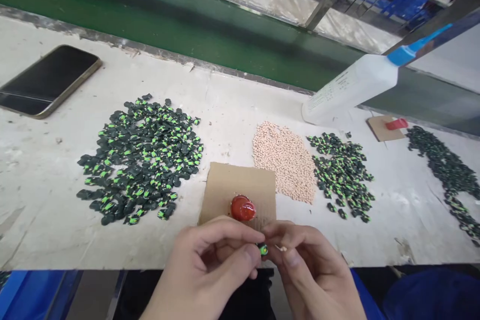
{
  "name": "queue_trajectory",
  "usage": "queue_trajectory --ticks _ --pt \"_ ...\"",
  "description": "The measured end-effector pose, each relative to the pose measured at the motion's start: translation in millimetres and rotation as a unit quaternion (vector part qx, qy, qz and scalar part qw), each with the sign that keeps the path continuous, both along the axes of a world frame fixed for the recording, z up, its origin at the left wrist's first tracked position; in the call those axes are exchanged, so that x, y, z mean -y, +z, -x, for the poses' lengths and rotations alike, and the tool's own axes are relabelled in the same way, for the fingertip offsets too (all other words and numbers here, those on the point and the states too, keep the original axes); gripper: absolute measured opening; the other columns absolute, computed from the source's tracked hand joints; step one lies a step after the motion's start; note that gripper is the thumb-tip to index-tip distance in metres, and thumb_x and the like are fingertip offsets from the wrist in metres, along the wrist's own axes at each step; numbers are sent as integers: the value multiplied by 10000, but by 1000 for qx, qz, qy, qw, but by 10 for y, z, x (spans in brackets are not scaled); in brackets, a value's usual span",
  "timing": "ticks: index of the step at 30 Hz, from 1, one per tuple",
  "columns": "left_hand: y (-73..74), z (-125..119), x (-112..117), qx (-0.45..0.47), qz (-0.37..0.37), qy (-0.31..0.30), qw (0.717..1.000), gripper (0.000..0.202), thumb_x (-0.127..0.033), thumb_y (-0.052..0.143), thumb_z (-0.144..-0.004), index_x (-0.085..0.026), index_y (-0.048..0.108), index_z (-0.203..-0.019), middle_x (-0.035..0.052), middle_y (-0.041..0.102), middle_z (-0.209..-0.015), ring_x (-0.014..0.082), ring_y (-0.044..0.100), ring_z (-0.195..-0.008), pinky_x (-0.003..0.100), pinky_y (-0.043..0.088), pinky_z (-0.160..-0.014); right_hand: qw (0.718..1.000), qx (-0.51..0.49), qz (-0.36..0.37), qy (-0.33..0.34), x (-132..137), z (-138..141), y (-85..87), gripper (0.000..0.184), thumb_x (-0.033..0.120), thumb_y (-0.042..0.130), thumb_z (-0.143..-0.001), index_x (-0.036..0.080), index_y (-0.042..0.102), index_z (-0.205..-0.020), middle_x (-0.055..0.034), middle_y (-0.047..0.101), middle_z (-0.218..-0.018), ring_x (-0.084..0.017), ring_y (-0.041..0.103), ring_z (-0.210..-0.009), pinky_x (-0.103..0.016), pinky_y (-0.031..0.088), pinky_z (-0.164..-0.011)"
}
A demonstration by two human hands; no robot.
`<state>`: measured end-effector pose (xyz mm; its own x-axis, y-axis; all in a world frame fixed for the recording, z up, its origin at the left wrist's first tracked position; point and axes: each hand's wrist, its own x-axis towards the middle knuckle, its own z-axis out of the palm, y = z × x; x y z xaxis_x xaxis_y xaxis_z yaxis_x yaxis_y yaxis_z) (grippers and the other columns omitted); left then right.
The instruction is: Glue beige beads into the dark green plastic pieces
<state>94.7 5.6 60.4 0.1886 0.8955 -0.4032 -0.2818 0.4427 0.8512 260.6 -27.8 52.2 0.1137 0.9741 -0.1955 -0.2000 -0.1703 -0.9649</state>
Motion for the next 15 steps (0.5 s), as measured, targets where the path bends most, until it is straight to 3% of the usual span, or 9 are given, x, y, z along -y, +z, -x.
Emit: queue_trajectory --ticks 7,15 --pt "43 34 1 69 90 -20 993 59 -249 881 -743 -301 868 -769 -42 767 -656 87 701 -612 129 598 -638 996 73 -43 12 -3 68 60 174 206 742 -962 370 800 -950 16 849 -993 -141 807 -890 -167 656 -758" --pt "69 64 5 65 98 -32 993 62 -261 901 -738 -301 867 -771 -34 776 -667 94 697 -614 140 595 -639 990 122 -72 21 -40 95 103 226 116 723 -941 330 794 -930 -4 834 -921 -157 805 -809 -181 657 -705"
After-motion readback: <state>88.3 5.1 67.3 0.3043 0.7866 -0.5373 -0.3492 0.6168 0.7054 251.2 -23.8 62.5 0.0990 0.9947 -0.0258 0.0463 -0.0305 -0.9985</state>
